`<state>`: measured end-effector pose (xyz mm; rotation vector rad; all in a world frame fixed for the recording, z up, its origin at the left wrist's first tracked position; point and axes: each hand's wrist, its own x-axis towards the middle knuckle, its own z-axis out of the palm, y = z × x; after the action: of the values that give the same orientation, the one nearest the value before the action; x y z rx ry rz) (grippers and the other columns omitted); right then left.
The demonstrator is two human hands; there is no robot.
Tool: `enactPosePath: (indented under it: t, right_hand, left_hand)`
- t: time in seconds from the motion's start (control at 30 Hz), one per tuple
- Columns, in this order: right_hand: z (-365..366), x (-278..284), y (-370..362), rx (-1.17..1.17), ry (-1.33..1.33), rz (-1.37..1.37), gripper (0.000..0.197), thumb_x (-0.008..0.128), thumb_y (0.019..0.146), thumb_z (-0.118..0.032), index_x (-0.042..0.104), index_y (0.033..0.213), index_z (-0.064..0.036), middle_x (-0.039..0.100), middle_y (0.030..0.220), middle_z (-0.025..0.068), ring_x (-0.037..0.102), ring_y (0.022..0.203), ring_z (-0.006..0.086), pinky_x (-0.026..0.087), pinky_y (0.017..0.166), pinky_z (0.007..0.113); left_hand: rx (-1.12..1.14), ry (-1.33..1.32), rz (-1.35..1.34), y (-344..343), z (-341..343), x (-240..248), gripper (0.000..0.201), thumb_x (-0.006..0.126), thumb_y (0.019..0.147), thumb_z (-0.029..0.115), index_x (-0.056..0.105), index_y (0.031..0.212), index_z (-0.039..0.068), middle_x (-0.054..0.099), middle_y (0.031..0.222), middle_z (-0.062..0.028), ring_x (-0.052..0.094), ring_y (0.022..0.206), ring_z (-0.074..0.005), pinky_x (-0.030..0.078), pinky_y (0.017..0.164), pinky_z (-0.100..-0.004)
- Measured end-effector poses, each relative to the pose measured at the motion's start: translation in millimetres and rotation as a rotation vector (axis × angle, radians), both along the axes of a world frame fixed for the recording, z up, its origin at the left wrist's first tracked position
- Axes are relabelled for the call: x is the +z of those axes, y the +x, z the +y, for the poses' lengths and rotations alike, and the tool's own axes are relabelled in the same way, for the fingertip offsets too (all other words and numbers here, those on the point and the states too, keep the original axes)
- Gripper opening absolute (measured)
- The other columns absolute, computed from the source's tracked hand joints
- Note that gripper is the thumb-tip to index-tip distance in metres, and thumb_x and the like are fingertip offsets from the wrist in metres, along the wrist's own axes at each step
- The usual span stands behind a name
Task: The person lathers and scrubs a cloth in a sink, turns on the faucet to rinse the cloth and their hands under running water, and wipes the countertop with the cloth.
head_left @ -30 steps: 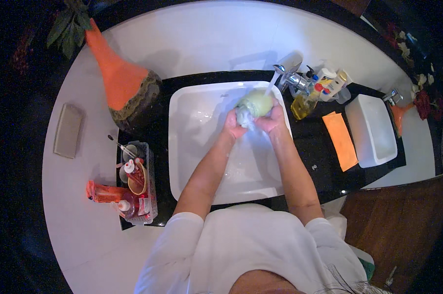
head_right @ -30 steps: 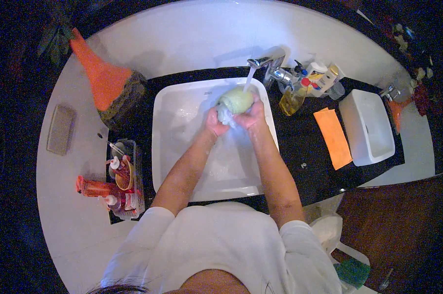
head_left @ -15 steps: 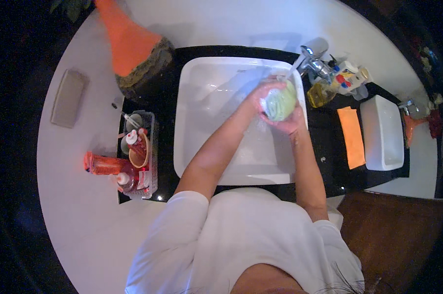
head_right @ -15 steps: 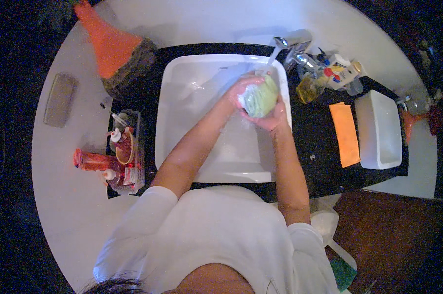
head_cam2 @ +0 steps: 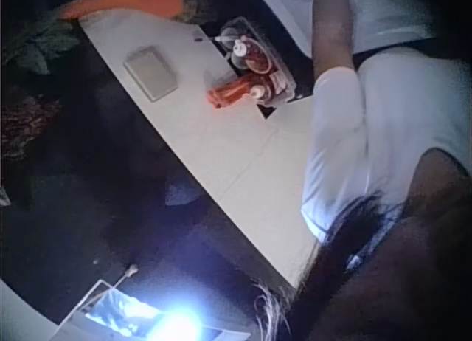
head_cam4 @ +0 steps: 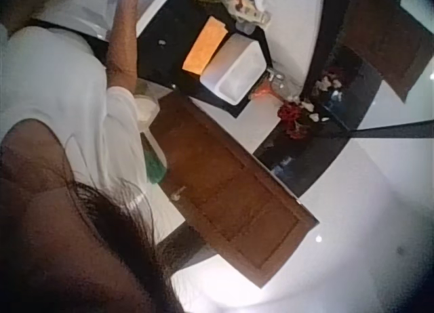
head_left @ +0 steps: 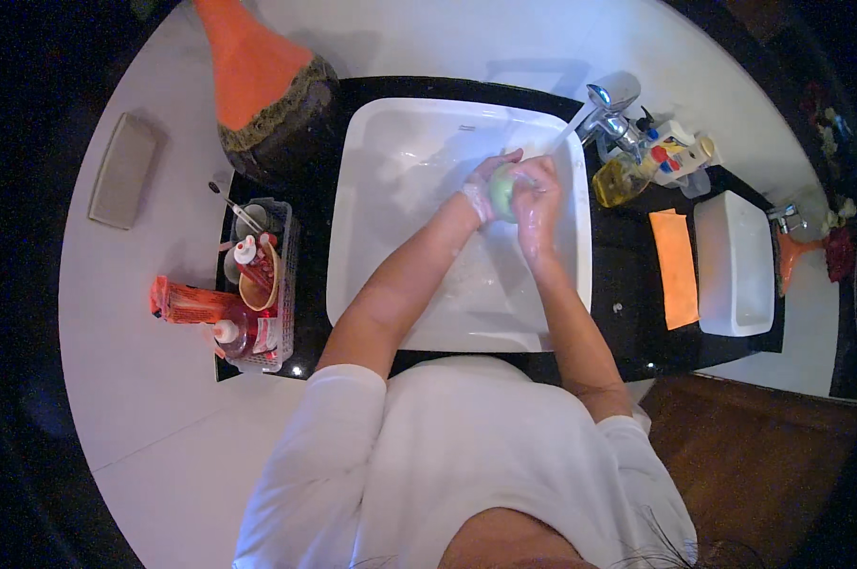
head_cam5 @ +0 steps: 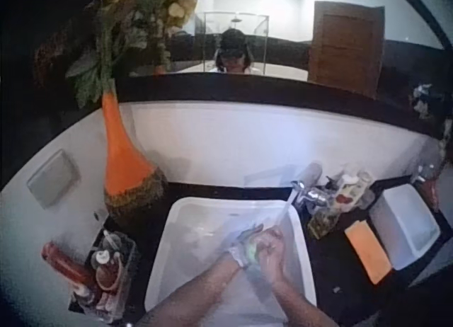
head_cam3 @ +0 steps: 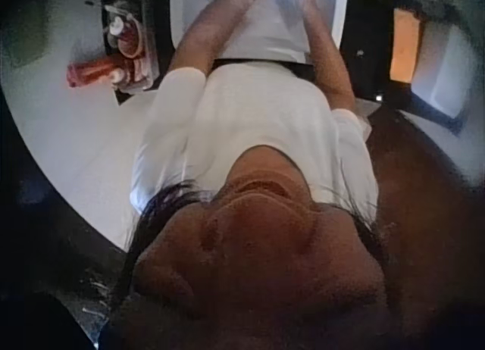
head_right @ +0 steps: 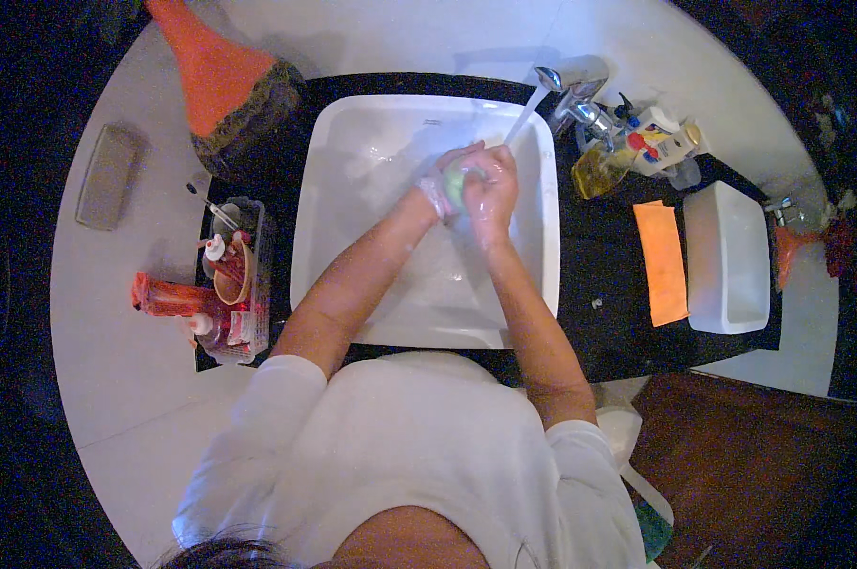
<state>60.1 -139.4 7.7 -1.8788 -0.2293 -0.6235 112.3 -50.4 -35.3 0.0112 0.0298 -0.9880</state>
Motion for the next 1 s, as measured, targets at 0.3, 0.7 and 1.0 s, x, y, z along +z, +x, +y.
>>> enactPosePath:
  t: [0.3, 0.7, 1.0]
  right_hand:
    - [11.4, 22.1, -27.9, 0.132, -0.547, -0.13, 0.015, 0.057, 0.055, 0.005, 0.052, 0.064, -0.0066, 0.048, 0.073, 0.009, 0.052, 0.071, 0.0282, 0.042, 0.064, 0.035]
    - [-39.1, -27.6, 63.4, 0.223, 1.341, 0.836, 0.023, 0.043, 0.083, -0.017, 0.057, 0.092, -0.0013, 0.061, 0.091, 0.0143, 0.061, 0.076, 0.0274, 0.051, 0.072, 0.041]
    - [-43.2, -16.0, 70.6, 0.114, 1.104, 0.736, 0.015, 0.052, 0.073, -0.021, 0.055, 0.077, -0.0071, 0.057, 0.074, 0.0105, 0.056, 0.066, 0.0278, 0.047, 0.059, 0.041]
  left_hand:
    - [0.119, 0.357, -0.09, -0.7, 8.7, -41.4, 0.035, 0.046, 0.086, 0.033, 0.055, 0.102, 0.003, 0.059, 0.1, -0.0158, 0.058, 0.09, -0.0295, 0.045, 0.085, -0.0415]
    - [0.524, 0.466, -0.068, 19.1, 22.5, -4.6, 0.038, 0.046, 0.088, 0.031, 0.054, 0.108, 0.0, 0.057, 0.111, -0.0153, 0.054, 0.104, -0.0259, 0.038, 0.095, -0.039]
    - [0.209, 0.503, 0.129, -30.2, 8.1, -7.4, 0.045, 0.042, 0.087, 0.03, 0.041, 0.125, 0.005, 0.048, 0.123, -0.0151, 0.047, 0.113, -0.028, 0.037, 0.095, -0.0461]
